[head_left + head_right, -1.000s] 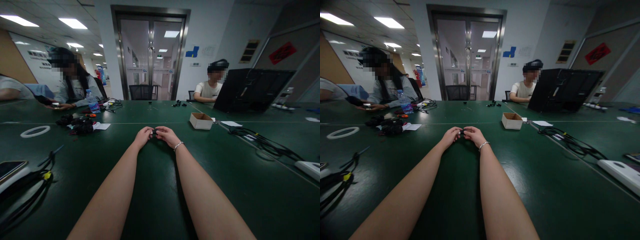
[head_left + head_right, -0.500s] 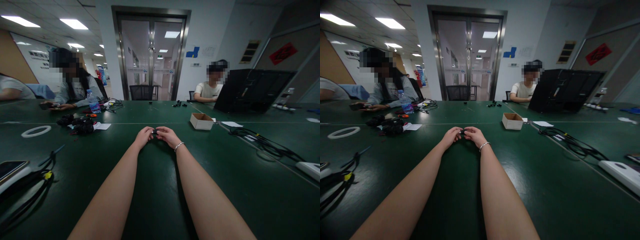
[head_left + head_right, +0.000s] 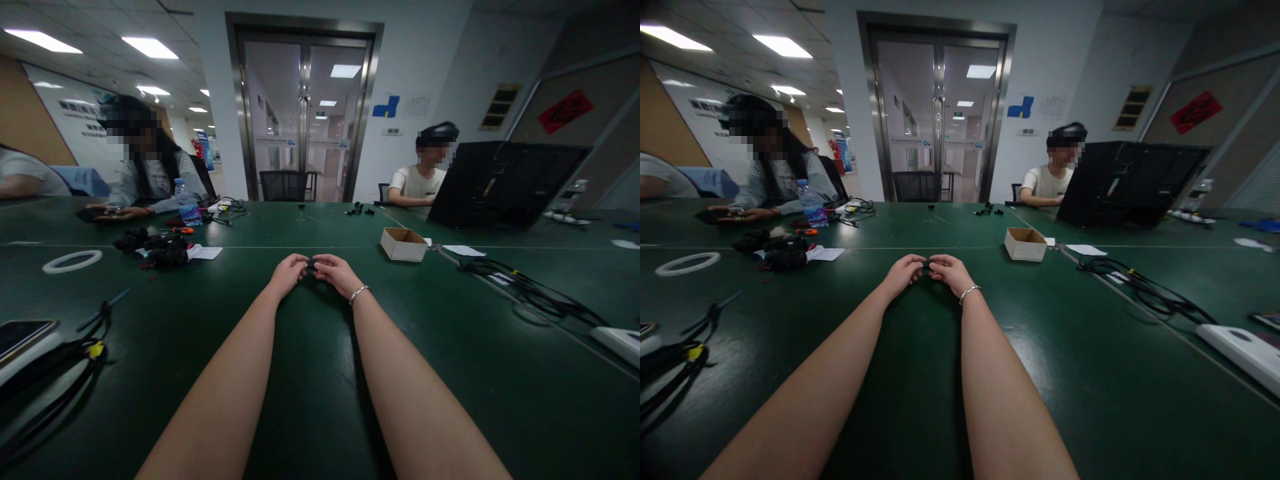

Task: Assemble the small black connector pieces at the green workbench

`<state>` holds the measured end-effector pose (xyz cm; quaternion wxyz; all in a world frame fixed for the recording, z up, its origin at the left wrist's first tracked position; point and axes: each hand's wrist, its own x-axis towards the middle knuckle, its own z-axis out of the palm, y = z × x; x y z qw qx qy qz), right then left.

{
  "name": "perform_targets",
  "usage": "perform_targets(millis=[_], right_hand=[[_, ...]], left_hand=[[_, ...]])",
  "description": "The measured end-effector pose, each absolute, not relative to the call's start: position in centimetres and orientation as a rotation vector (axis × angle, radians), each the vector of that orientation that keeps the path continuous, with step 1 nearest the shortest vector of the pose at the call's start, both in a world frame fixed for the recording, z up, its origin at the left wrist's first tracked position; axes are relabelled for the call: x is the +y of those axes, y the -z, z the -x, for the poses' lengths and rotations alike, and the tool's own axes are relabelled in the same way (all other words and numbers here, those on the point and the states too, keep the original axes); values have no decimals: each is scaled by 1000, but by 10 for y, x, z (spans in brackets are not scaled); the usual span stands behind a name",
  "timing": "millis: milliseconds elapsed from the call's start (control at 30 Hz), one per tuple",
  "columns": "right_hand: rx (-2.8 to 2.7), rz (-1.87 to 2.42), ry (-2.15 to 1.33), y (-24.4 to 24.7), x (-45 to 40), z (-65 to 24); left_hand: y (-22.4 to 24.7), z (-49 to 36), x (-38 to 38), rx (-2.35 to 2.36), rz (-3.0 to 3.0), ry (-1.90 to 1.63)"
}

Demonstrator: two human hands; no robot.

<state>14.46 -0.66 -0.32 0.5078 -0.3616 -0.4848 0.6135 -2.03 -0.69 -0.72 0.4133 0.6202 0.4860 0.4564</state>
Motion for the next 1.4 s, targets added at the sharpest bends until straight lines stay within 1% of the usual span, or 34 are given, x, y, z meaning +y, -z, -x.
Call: perform_targets(millis=[433,567,667,767,833,867,1067,1200,1300,1400], right_hand=[[-1201,914,-1444,3,-7,-142],[-1293,979,-1389,4,-4,-138],[-1489,1099,-1258,6,-3,-134],[-1651,1232,-1011,7,-7,-130],[-1664,1248,-864,8,-12,-126],[-1637,1232,-846,9,-15,-123],[-1467,1183,-1079,8,-39,-116],[-1506,1203,-1094,-1,-65,-154],[-1485,1268,-1092,-11,-96,-207],[-1489,1345,-1073,-20,-140,-267]], left_hand=[[15,22,-2,1210,-1610,-1186],[16,22,-2,1222,-1586,-1222],[16,22,-4,1275,-1612,-1249],[16,22,-8,1301,-1710,-1223],[15,21,-11,1292,-1766,-1205],[15,20,-13,1292,-1780,-1201],[9,12,-30,1381,-1736,-1133],[-9,23,-60,1345,-1883,-949],[-34,48,-96,1334,-2013,-764],[-58,86,-143,1387,-2147,-660]])
